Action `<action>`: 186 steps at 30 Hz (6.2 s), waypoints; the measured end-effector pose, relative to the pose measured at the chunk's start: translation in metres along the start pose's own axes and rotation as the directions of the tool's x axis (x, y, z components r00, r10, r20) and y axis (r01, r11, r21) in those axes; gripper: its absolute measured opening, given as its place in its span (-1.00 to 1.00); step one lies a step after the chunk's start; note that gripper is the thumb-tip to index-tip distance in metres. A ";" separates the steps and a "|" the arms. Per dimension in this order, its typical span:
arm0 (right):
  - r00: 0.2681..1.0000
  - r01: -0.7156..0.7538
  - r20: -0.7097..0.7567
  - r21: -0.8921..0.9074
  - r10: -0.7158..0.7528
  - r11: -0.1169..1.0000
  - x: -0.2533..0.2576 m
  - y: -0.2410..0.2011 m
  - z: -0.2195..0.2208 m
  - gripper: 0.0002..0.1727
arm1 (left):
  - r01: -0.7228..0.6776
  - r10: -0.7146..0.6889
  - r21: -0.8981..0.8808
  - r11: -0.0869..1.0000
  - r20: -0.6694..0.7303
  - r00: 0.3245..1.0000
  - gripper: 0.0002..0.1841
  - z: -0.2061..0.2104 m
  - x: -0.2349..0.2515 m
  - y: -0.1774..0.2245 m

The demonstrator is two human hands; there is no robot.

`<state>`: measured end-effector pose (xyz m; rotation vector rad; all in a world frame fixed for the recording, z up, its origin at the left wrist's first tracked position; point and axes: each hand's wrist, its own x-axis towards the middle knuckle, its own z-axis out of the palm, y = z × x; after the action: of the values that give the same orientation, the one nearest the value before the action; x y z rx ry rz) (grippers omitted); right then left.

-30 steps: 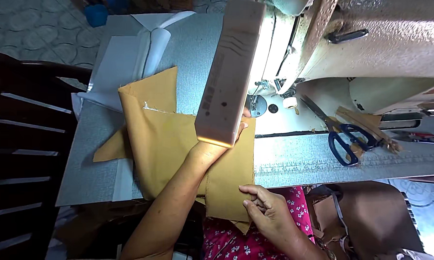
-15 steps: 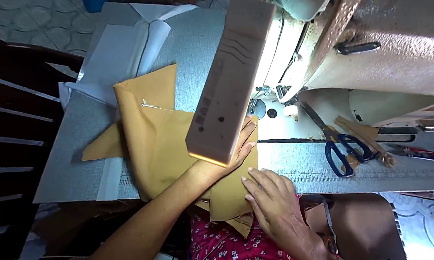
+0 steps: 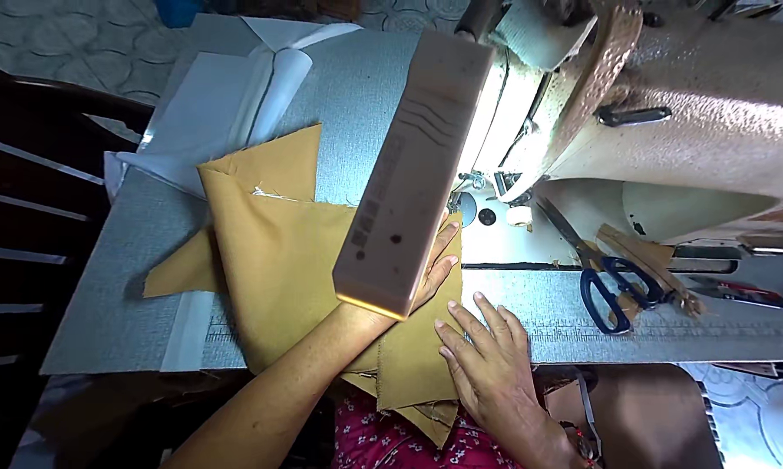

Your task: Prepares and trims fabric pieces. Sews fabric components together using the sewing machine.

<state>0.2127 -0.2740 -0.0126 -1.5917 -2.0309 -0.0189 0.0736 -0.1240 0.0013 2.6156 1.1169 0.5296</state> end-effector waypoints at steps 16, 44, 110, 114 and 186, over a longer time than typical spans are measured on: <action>0.999 0.022 0.030 0.013 -0.022 1.000 0.007 0.006 -0.003 -0.63 | 0.116 -0.110 -0.027 0.993 0.179 0.978 -0.46 -0.018 0.009 0.006; 0.995 -0.082 0.062 0.029 0.080 0.996 0.046 0.030 0.012 -0.62 | -0.033 0.050 0.146 0.989 -0.114 0.992 -0.61 -0.016 0.017 -0.004; 0.994 0.110 -0.010 0.305 -0.112 0.946 0.071 0.057 0.020 -0.73 | -0.034 0.022 -0.182 0.983 -0.064 0.998 -0.60 0.002 0.034 -0.071; 0.993 0.109 0.003 0.287 -0.115 0.952 0.069 0.056 0.020 -0.71 | -0.067 0.049 -0.076 0.995 -0.216 0.975 -0.72 0.000 0.046 -0.068; 0.993 0.058 -0.113 0.134 -0.043 0.989 0.059 0.032 0.028 -0.76 | 0.105 -0.105 -0.013 0.994 -0.031 0.994 -0.55 -0.001 0.004 -0.012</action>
<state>0.2215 -0.2020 -0.0213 -1.4232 -1.9442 0.0140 0.0678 -0.1123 -0.0008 2.5299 1.2493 0.5552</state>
